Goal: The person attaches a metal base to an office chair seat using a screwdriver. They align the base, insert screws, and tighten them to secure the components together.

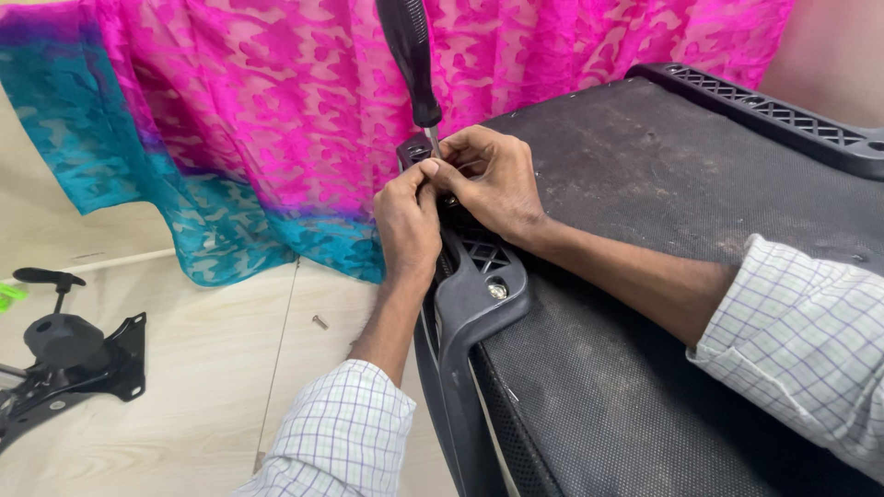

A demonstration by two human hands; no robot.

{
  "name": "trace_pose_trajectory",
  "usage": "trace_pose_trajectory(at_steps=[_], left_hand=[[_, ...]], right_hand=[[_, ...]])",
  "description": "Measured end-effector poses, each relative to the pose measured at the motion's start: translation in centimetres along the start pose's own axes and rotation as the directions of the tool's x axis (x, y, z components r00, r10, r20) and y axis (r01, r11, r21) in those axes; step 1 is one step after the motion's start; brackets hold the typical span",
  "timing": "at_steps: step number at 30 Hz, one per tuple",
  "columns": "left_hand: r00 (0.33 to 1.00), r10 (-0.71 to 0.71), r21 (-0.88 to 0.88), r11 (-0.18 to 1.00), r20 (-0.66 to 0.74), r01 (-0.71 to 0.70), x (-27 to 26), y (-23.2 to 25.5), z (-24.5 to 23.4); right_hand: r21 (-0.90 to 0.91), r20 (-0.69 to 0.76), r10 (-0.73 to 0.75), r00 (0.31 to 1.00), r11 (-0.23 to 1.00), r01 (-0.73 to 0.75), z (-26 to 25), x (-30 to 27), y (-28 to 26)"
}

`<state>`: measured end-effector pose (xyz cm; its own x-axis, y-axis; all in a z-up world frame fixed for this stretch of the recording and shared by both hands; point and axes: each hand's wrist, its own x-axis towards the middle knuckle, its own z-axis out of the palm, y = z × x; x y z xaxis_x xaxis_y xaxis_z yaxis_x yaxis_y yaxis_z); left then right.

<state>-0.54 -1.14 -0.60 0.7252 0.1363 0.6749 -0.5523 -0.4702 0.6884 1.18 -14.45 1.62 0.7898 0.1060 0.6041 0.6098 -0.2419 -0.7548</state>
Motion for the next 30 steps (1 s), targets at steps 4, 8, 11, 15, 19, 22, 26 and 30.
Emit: trace_pose_trajectory(at_steps=[4, 8, 11, 15, 19, 22, 26, 30], left_hand=[[1.0, 0.03, 0.006, 1.0, 0.009, -0.03, 0.1, -0.2, 0.4], [1.0, 0.011, -0.049, 0.999, -0.001, -0.011, -0.2, -0.3, 0.8], [1.0, 0.006, -0.061, 0.998, 0.008, -0.006, -0.2, -0.4, 0.8], [0.999, 0.051, -0.024, 0.998, 0.007, -0.051, -0.4, -0.4, 0.5], [0.993, -0.105, -0.043, 0.993, 0.054, 0.107, -0.6, -0.3, 0.3], [0.993, -0.118, 0.024, 0.993, 0.017, 0.118, -0.4, -0.3, 0.7], [0.998, -0.047, 0.172, 0.984, -0.04, 0.053, -0.3, -0.5, 0.9], [0.997, -0.064, 0.25, 0.966, -0.035, 0.07, -0.5, -0.7, 0.9]], right_hand=[[0.036, 0.044, 0.04, 0.998, 0.998, -0.042, -0.2, 0.4, 0.3], [0.126, 0.115, 0.02, 0.993, 0.991, -0.034, 0.0, 0.3, 0.6], [0.134, 0.119, -0.079, 0.99, 0.989, 0.063, 0.0, 0.2, 0.8], [-0.102, 0.047, -0.123, 0.991, 0.987, 0.127, 0.0, 0.3, 0.9], [-0.19, 0.018, -0.157, 0.988, 0.969, 0.157, -0.1, 0.3, 0.7], [-0.209, 0.023, -0.157, 0.987, 0.965, 0.158, 0.0, 0.2, 0.7], [-0.161, 0.036, -0.118, 0.992, 0.979, 0.122, 0.1, 0.4, 1.0], [-0.166, 0.022, -0.162, 0.987, 0.973, 0.163, -0.1, 0.5, 1.5]])
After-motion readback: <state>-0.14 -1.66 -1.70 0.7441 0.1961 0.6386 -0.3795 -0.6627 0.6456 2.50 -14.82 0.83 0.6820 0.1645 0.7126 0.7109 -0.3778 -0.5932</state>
